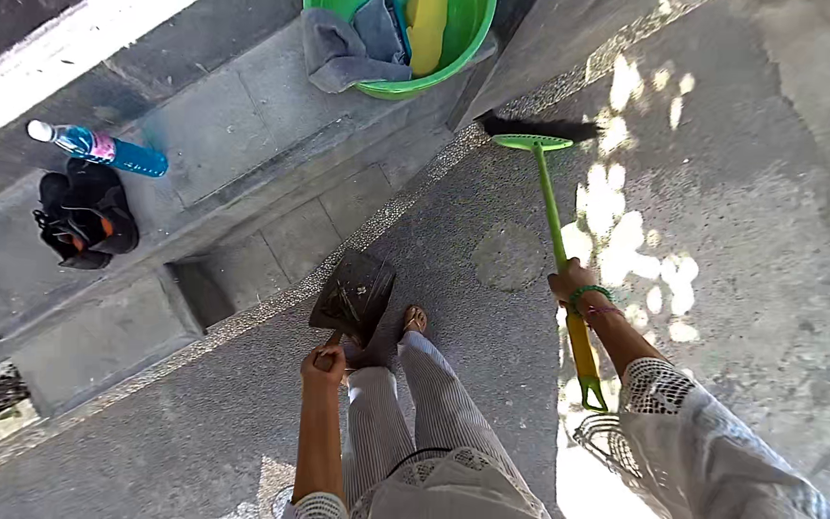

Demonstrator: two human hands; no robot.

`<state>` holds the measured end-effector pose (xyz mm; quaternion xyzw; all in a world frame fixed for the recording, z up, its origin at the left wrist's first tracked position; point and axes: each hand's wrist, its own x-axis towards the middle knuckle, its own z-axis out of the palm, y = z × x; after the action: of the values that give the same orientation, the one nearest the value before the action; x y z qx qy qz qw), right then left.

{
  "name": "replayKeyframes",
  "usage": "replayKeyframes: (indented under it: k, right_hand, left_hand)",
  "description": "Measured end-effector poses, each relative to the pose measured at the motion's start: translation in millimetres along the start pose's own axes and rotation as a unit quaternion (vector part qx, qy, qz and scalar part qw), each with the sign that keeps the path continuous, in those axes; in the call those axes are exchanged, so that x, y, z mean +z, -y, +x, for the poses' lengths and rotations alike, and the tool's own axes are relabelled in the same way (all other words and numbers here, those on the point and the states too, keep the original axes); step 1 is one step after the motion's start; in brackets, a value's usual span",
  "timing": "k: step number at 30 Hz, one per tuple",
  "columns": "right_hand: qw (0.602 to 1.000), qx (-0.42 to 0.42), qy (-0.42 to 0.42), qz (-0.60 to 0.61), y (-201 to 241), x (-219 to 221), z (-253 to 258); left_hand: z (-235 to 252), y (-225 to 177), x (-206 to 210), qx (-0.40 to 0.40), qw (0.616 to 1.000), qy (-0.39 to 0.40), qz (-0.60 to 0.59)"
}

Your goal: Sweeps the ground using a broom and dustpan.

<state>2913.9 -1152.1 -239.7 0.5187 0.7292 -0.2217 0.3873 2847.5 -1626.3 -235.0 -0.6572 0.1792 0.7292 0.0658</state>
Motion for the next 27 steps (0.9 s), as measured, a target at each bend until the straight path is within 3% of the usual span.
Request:
replayKeyframes:
  k: [5, 7, 10, 14, 18, 22, 25, 27]
  right_hand:
    - [0.985, -0.015, 0.129, -0.116, -14, 56, -55]
    - [0.976, -0.036, 0.165, -0.14, -39, 46, -82]
    - [0.976, -0.042, 0.203, -0.068, -80, 24, -122]
    - [0.988, -0.001, 0.151, 0.04, -118, 8, -138]
    - [0.993, 0.021, 0.102, 0.064, -99, 4, -82]
    - [0.98, 0.035, 0.176, 0.091, -76, 84, -48]
    - [0.959, 0.037, 0.277, 0.047, -73, 144, -94]
    - [0.944, 0.028, 0.325, 0.047, -89, 146, -122]
  left_hand:
    - [14, 24, 42, 0.029, 0.999, -0.012, 0.036]
    - [15, 29, 54, 0.039, 0.998, -0.02, 0.046]
    - [16, 30, 66, 0.05, 0.997, -0.028, 0.048]
    - [19, 34, 71, 0.047, 0.997, -0.028, 0.059]
    - [18, 49, 77, 0.054, 0.994, -0.029, 0.087]
    - [19, 64, 83, 0.059, 0.993, -0.029, 0.094]
    - [18, 66, 87, 0.059, 0.993, -0.031, 0.102]
    - [18, 68, 90, 0.057, 0.992, -0.029, 0.111]
